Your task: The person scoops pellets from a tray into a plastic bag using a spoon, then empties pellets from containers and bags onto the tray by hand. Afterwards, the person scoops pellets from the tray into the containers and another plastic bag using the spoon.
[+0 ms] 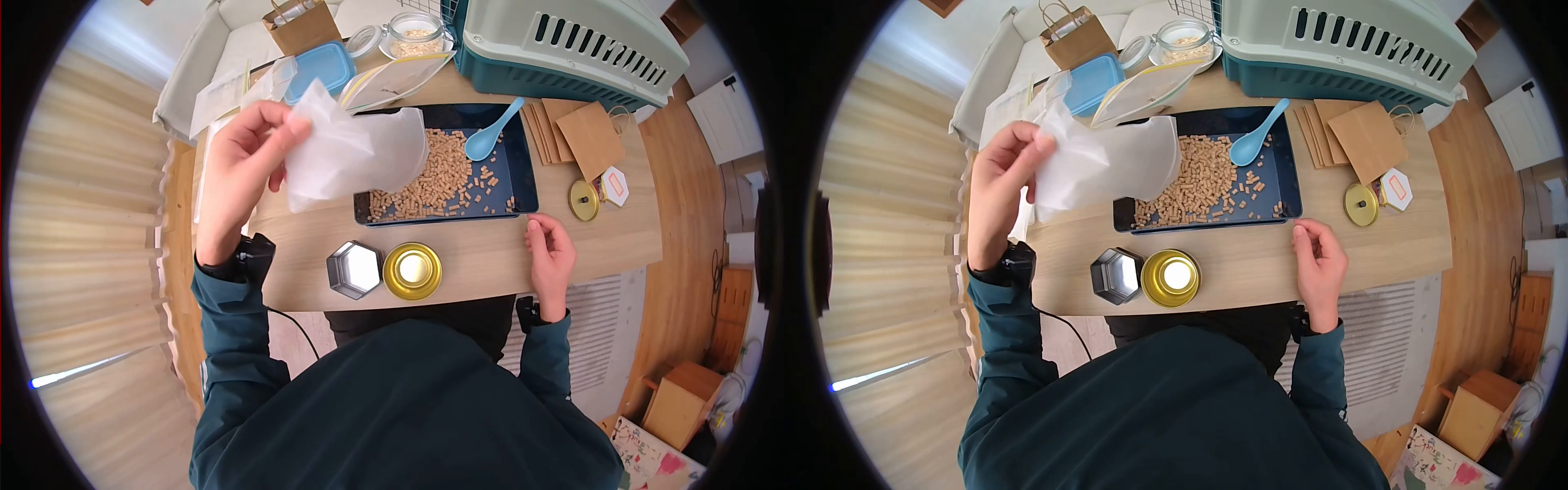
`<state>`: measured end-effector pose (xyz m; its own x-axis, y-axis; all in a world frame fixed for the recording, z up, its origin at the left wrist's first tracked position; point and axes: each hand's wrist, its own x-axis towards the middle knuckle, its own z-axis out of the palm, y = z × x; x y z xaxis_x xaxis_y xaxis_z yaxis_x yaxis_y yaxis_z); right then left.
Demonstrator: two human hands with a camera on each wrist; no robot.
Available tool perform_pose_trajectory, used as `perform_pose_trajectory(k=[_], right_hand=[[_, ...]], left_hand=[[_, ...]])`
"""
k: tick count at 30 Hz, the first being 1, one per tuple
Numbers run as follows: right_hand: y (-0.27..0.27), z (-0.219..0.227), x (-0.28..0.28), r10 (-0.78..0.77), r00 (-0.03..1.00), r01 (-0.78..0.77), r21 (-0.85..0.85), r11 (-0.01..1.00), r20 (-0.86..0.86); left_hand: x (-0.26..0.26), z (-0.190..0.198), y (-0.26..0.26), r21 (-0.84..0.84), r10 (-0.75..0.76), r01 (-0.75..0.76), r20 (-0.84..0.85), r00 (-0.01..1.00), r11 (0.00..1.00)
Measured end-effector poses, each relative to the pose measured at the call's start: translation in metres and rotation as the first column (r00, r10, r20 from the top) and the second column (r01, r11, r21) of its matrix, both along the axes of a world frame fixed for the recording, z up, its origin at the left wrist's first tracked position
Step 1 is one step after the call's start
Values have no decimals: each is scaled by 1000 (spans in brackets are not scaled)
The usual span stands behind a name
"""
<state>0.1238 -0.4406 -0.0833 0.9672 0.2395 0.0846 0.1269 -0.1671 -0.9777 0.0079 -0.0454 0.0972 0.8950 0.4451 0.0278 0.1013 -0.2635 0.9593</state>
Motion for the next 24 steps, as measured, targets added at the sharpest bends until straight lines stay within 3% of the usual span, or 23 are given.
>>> perform_pose_trajectory(k=[1, 3, 8, 11, 12, 14, 16, 18, 19, 23, 24], right_hand=[[1, 0, 1, 5, 1000, -5, 0, 1000, 5], [2, 2, 0, 4, 1000, -4, 2, 1000, -1], [1, 2, -1, -12, 1000, 12, 14, 1000, -6], [3, 4, -1, -12, 1000, 13, 17, 1000, -14], [3, 3, -1, -13, 1000, 13, 10, 1000, -15], [2, 3, -1, -11, 1000, 11, 4, 1000, -21], [2, 2, 0, 1, 1000, -1, -12, 1000, -11], [2, 1, 0, 7, 1000, -7, -10, 1000, -14], [2, 1, 0, 8, 1000, -8, -10, 1000, -15], [3, 1, 1, 13, 1000, -13, -27, 1000, -8], [3, 0, 1, 10, 1000, -10, -28, 1000, -9]], left_hand=[[-3, 1, 1, 2, 1, -1, 1, 1000, 1000], [-11, 2, 2, 40, -171, 191, -298, 939, 981], [-43, 0, 29, -159, -182, 160, -141, 973, 974], [-65, -19, 53, -243, 31, -14, 67, 997, 970], [-70, -25, 59, -241, 32, -15, 66, 997, 971], [-84, -38, 77, -227, 227, -196, 116, 967, 954], [-101, -52, 100, -186, 185, -177, 28, 982, 967], [-100, -56, 93, 52, 229, -228, -1, 974, 972], [-103, -54, 99, 106, 192, -184, -65, 979, 977], [-92, -55, 93, 146, 326, -330, 56, 944, 932], [-84, -47, 87, 260, 313, -320, 71, 947, 911]])
